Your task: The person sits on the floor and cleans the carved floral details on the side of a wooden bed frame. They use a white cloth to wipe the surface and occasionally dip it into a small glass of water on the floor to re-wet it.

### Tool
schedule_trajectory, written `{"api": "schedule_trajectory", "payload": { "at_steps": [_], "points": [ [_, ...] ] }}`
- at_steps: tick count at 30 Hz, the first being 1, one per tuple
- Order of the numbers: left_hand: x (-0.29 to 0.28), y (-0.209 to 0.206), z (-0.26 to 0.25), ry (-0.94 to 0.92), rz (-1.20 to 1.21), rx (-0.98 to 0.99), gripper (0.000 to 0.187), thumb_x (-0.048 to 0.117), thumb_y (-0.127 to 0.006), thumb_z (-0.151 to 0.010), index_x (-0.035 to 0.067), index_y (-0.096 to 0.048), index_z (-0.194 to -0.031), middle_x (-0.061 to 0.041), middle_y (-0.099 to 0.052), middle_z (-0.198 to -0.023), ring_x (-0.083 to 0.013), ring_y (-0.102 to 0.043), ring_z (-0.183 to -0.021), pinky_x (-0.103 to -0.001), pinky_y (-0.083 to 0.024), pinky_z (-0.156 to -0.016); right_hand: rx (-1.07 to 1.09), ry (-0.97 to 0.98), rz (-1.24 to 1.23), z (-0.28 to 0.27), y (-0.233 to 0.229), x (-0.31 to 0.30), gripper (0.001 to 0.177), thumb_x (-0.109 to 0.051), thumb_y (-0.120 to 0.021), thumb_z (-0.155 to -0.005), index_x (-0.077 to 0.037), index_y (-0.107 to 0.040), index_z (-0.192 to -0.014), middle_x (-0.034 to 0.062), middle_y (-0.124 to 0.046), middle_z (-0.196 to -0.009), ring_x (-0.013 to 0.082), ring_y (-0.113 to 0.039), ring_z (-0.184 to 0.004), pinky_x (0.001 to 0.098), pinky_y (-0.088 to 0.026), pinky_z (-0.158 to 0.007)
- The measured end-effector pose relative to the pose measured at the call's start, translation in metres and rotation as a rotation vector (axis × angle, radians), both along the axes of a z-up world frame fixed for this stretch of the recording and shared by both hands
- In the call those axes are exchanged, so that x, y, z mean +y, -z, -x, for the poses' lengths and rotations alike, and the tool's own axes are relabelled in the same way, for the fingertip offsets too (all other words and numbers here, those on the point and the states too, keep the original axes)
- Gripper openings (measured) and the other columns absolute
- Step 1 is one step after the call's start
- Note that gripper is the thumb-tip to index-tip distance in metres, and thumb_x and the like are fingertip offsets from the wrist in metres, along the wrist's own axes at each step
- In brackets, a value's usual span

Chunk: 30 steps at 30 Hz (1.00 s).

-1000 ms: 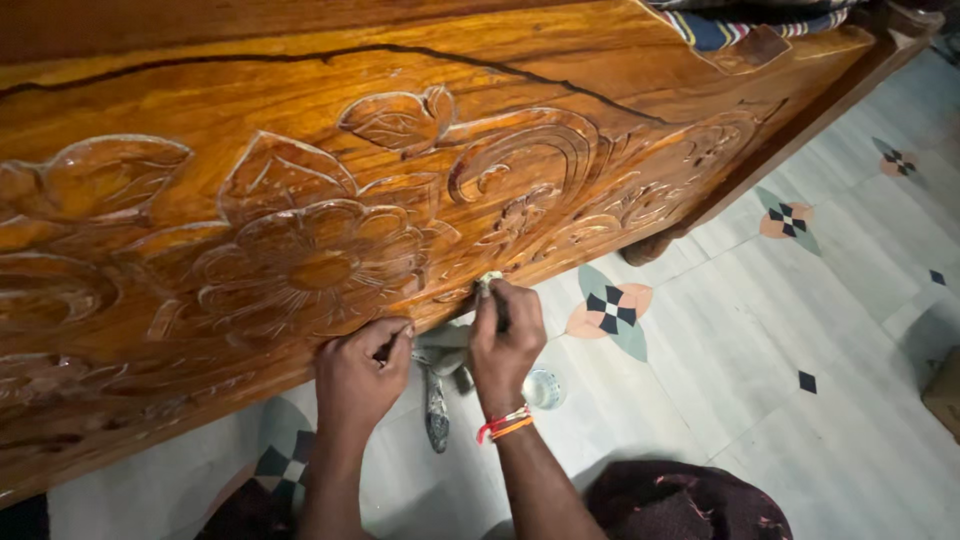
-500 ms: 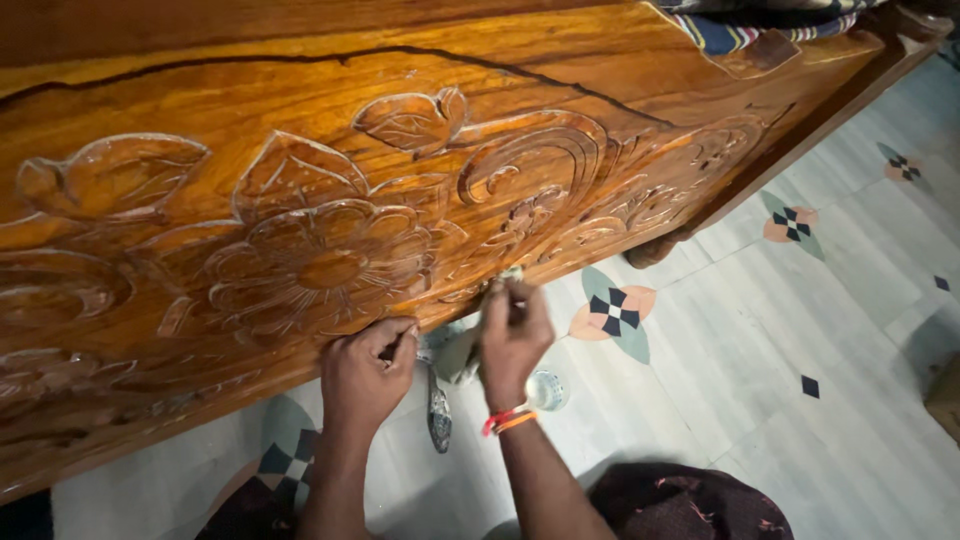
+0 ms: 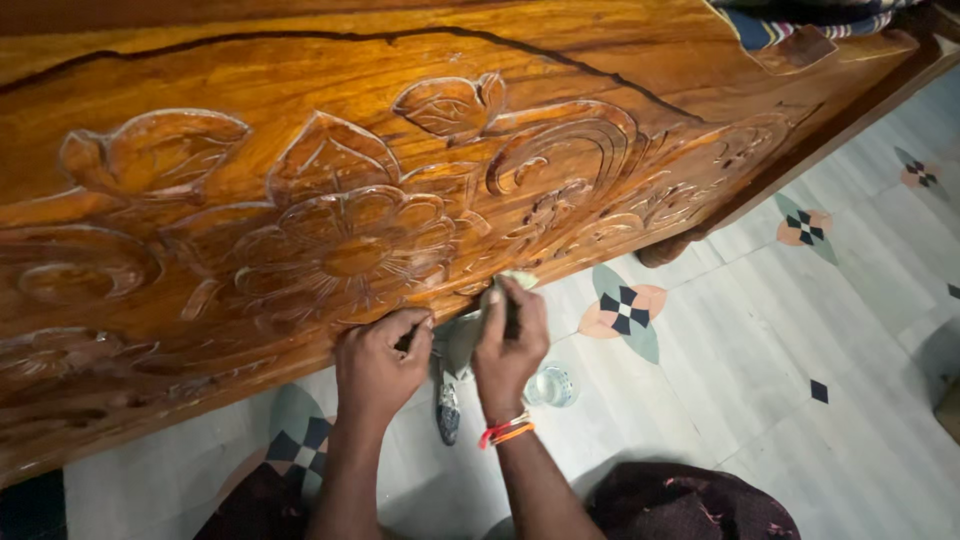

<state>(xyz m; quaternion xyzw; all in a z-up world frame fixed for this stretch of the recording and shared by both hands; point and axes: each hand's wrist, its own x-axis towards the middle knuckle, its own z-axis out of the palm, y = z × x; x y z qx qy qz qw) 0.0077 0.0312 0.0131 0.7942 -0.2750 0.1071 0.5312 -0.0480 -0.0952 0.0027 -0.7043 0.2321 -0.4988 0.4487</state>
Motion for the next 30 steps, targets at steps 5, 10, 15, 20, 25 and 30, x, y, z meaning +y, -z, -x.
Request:
{"api": "schedule_trajectory", "payload": {
  "at_steps": [5,10,15,20,25,30],
  "points": [
    [0.001,-0.004,0.002,0.025,0.021,-0.015,0.012,0.014,-0.073,-0.084,0.009,-0.077,-0.094,-0.011,-0.077,-0.088,-0.03,-0.076,-0.079,-0.039,-0.059,-0.072,0.022,-0.084,0.042,0.009,0.0,0.002,0.02,0.001,-0.062,-0.097,0.003,-0.07,-0.115,0.0109,-0.068,-0.102,0.0198,-0.067,-0.096,0.0296,-0.054,-0.086],
    [-0.001,-0.003,0.003,-0.002,-0.011,-0.01,0.01,0.016,-0.075,-0.085,0.009,-0.078,-0.092,-0.011,-0.077,-0.084,-0.0305,-0.075,-0.076,-0.039,-0.058,-0.071,0.02,-0.025,0.065,0.007,-0.003,0.001,0.011,0.0,-0.065,-0.098,0.002,-0.072,-0.106,0.0105,-0.066,-0.096,0.019,-0.066,-0.089,0.0298,-0.053,-0.081],
    [-0.002,-0.001,0.003,-0.009,-0.03,0.051,0.011,0.017,-0.074,-0.085,0.01,-0.078,-0.093,-0.011,-0.077,-0.083,-0.0287,-0.076,-0.073,-0.038,-0.059,-0.068,0.085,-0.065,0.023,0.013,-0.011,-0.003,0.012,0.002,-0.063,-0.095,0.0,-0.072,-0.103,0.0117,-0.065,-0.096,0.0207,-0.065,-0.085,0.0312,-0.053,-0.077],
    [-0.001,-0.002,0.002,-0.004,-0.04,0.042,0.011,0.016,-0.074,-0.084,0.01,-0.078,-0.093,-0.01,-0.077,-0.085,-0.0295,-0.076,-0.074,-0.039,-0.058,-0.068,0.158,-0.061,0.363,0.013,-0.012,0.005,0.019,0.006,-0.064,-0.089,-0.001,-0.073,-0.104,0.0146,-0.063,-0.099,0.03,-0.065,-0.094,0.0371,-0.053,-0.085],
    [-0.001,-0.002,0.001,0.001,0.005,-0.011,0.01,0.015,-0.074,-0.085,0.009,-0.077,-0.092,-0.011,-0.077,-0.086,-0.0304,-0.075,-0.077,-0.04,-0.059,-0.071,0.107,0.003,0.325,0.011,-0.01,0.0,0.017,0.004,-0.067,-0.09,0.0,-0.069,-0.107,0.0175,-0.064,-0.102,0.0323,-0.066,-0.096,0.0371,-0.054,-0.086],
    [-0.001,-0.001,0.001,-0.014,0.006,0.007,0.009,0.017,-0.075,-0.084,0.01,-0.077,-0.09,-0.01,-0.077,-0.082,-0.0302,-0.075,-0.074,-0.04,-0.058,-0.07,0.016,-0.003,-0.081,-0.001,-0.007,0.0,0.017,-0.002,-0.071,-0.092,-0.001,-0.068,-0.108,0.0146,-0.072,-0.099,0.0282,-0.071,-0.088,0.0323,-0.058,-0.079]
  ]
}}
